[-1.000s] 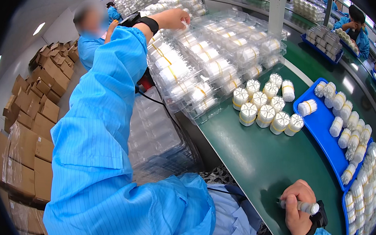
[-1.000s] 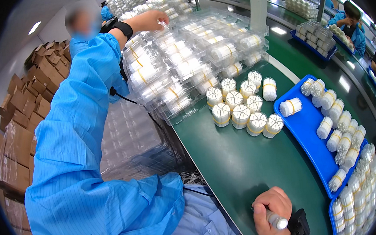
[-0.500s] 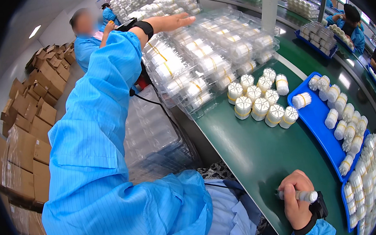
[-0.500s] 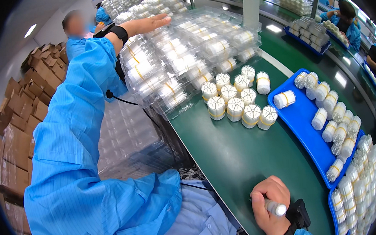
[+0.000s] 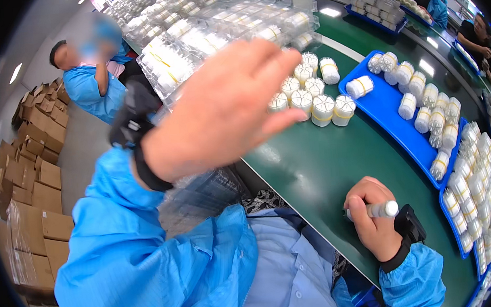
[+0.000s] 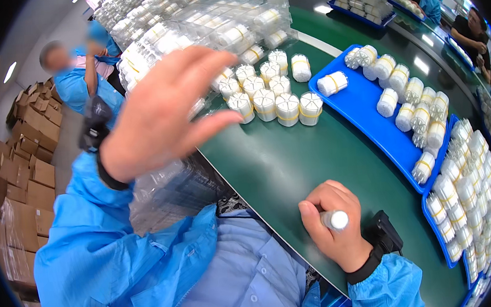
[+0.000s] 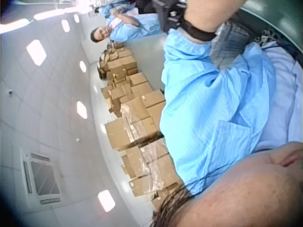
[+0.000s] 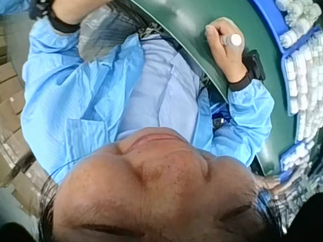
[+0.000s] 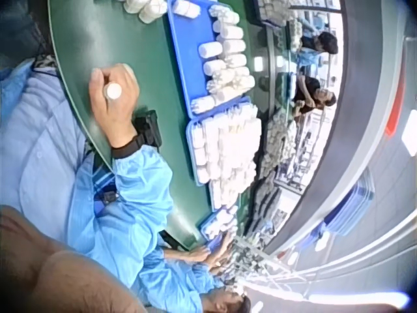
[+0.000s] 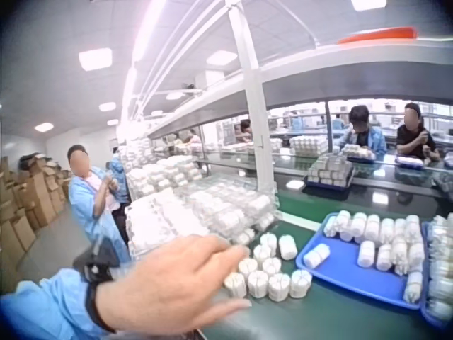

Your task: The person puts on wrist straps, applies a handheld tool to bundles of components, and places the bundled components into plastic trays.

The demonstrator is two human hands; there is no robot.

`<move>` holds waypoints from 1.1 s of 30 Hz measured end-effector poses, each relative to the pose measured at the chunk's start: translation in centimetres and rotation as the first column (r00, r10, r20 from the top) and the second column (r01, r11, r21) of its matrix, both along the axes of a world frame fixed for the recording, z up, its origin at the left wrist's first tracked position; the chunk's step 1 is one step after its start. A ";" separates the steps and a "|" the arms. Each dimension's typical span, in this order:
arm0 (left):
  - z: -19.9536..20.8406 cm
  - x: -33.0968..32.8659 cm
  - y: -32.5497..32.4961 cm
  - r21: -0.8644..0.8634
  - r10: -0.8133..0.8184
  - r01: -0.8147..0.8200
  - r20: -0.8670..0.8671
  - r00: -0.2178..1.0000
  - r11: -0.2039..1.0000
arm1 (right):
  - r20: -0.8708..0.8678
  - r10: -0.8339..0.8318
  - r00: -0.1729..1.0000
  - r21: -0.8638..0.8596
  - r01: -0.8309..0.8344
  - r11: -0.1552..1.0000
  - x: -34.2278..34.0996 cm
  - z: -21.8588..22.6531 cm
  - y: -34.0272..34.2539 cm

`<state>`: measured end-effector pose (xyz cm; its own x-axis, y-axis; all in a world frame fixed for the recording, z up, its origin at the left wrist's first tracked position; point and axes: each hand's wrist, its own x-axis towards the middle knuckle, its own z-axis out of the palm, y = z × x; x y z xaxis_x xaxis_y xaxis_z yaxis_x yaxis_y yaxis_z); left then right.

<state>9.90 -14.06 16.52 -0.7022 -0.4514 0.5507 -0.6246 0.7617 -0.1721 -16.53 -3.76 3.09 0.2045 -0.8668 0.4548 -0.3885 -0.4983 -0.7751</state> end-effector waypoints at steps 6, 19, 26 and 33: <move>-8.9 -3.7 -3.2 0.062 0.102 -0.102 -0.009 0.995 0.993 | 0.003 0.040 0.999 0.004 -0.040 0.999 0.0 -0.1 -0.2; -12.9 -4.1 -4.4 -0.083 0.218 -0.218 -0.009 0.976 0.972 | 0.009 0.013 1.000 0.017 -0.013 1.000 0.0 -0.4 -0.1; -13.7 -3.5 -4.8 -0.059 0.122 -0.129 -0.113 0.986 0.990 | 0.012 0.004 1.000 0.021 -0.004 1.000 0.0 -0.3 -0.1; -14.7 -2.9 -5.4 -0.085 0.048 -0.066 -0.198 0.979 0.994 | 0.604 0.035 0.796 0.219 -0.209 0.953 0.1 5.2 1.3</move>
